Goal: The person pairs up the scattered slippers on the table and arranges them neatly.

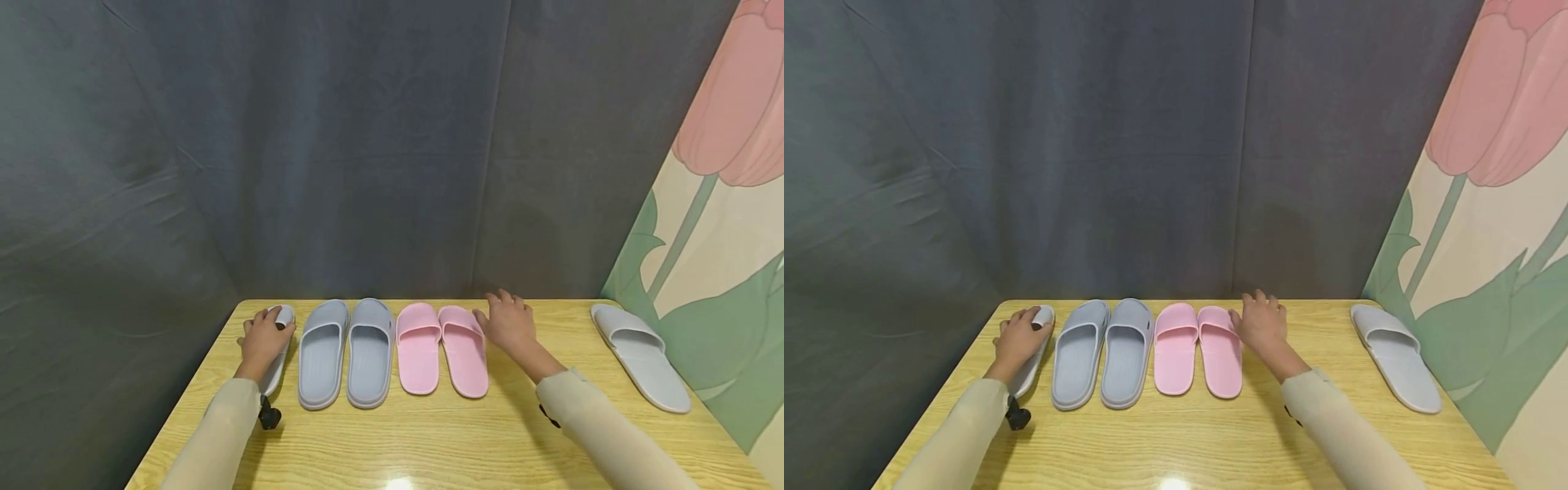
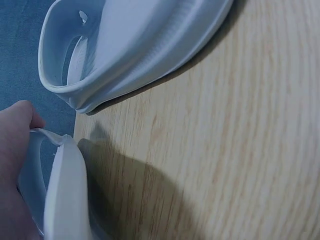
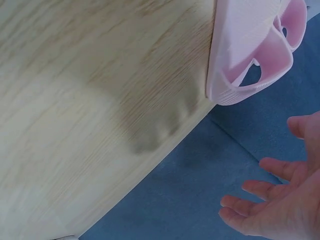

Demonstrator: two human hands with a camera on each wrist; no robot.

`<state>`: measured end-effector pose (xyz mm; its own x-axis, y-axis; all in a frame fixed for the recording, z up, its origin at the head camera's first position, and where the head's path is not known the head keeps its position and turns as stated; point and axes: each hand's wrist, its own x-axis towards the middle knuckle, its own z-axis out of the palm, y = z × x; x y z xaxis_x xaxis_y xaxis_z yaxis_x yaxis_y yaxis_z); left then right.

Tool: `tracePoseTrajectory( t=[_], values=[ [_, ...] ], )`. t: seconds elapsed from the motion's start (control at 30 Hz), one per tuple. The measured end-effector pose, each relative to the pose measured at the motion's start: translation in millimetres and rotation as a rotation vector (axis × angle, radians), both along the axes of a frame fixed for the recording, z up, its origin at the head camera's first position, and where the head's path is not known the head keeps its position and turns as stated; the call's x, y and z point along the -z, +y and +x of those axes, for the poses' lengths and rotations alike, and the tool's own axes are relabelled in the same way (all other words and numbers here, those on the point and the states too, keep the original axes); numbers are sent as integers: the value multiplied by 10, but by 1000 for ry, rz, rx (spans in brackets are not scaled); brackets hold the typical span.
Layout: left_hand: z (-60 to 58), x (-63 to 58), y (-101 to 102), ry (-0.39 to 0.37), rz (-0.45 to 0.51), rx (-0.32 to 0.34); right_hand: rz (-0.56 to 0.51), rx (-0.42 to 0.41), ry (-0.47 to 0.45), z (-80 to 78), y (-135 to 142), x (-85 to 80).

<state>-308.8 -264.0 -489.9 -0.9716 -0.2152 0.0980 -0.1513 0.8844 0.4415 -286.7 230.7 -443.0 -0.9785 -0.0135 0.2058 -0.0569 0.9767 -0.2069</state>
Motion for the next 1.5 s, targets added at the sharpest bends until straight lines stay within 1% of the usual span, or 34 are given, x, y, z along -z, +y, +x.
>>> tracePoseTrajectory(
  t=[0.23,0.43,0.67,0.8,1.0,1.13,1.3,1.5],
  values=[
    [39,-26,-11,6,6,6,-6,3,4,13,111,27],
    [57,-60,-19,16,3,12,-20,8,5,10,190,-1],
    [74,-101,3,45,9,-1,-30,17,2,13,293,-18],
    [90,-112,24,48,13,-5,-44,23,8,17,367,-15],
    [134,-149,46,52,36,-5,-84,27,9,51,503,-51],
    [152,-172,58,70,43,-6,-106,34,10,69,627,-78],
    [173,-211,81,94,47,-12,-118,26,20,73,773,-93],
    [208,-241,93,95,44,-12,-130,14,32,94,876,-98]
  ],
)
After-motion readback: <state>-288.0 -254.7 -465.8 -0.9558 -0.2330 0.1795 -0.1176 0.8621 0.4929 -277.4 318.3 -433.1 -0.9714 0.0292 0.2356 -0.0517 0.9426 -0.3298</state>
